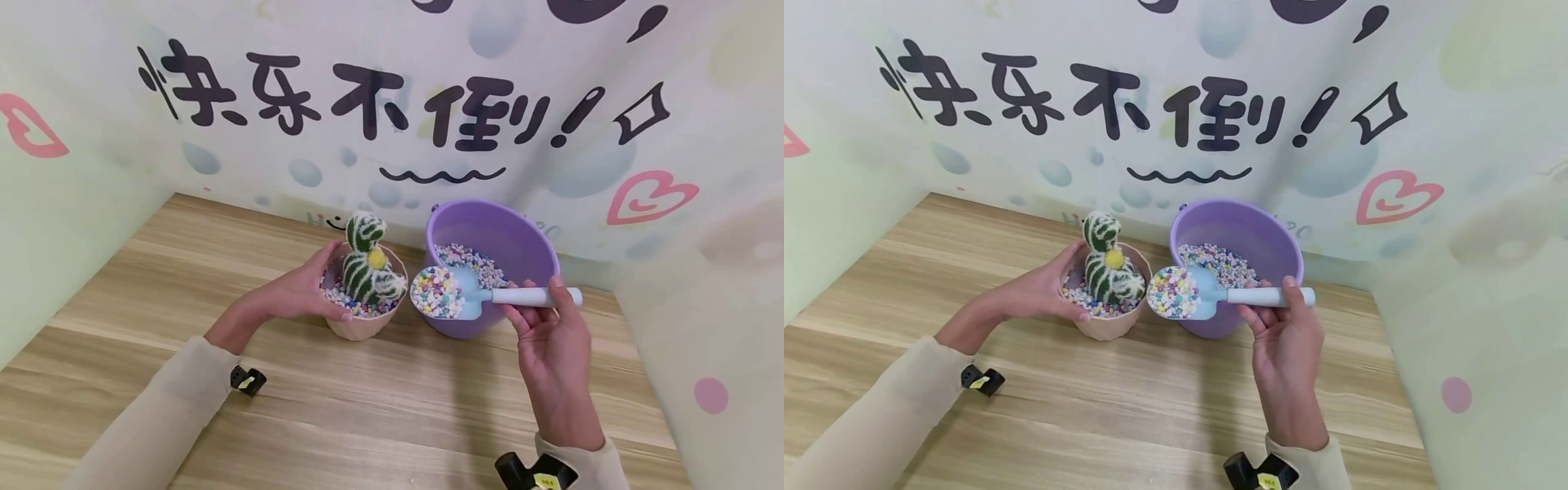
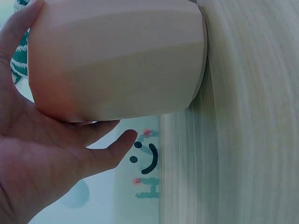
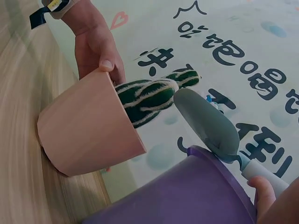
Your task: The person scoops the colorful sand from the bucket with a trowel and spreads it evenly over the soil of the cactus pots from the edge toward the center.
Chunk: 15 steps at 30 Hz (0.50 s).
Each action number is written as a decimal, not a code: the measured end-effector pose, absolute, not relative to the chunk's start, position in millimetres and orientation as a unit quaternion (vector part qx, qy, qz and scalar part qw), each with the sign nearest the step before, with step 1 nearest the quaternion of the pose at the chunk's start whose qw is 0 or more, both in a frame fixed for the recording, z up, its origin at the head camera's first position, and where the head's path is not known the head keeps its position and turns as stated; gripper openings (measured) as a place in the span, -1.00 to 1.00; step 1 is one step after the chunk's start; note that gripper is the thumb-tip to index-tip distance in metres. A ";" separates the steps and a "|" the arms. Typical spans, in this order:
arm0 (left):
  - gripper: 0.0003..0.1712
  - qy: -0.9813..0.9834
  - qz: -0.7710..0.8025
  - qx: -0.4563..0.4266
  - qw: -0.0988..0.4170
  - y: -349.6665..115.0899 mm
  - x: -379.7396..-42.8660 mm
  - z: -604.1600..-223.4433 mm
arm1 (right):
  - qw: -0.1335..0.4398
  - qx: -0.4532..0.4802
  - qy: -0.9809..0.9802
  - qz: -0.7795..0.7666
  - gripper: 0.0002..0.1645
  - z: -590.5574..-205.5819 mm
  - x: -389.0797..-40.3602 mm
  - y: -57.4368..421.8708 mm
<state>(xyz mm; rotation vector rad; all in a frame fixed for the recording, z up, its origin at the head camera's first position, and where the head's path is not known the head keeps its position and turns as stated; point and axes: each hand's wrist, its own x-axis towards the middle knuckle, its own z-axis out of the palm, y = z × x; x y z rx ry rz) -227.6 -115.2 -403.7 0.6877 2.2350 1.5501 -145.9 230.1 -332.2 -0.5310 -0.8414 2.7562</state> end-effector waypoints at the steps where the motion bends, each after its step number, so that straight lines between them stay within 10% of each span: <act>1: 0.37 0.786 0.544 0.241 0.167 -115.3 -227.5 -403.9 | 0.107 -0.182 -0.287 0.934 -0.46 -332.6 -145.1 228.9; 15: 0.40 0.792 0.537 0.241 0.161 -115.1 -227.9 -404.5 | 0.122 -0.194 -0.293 0.928 -0.52 -340.1 -131.2 217.8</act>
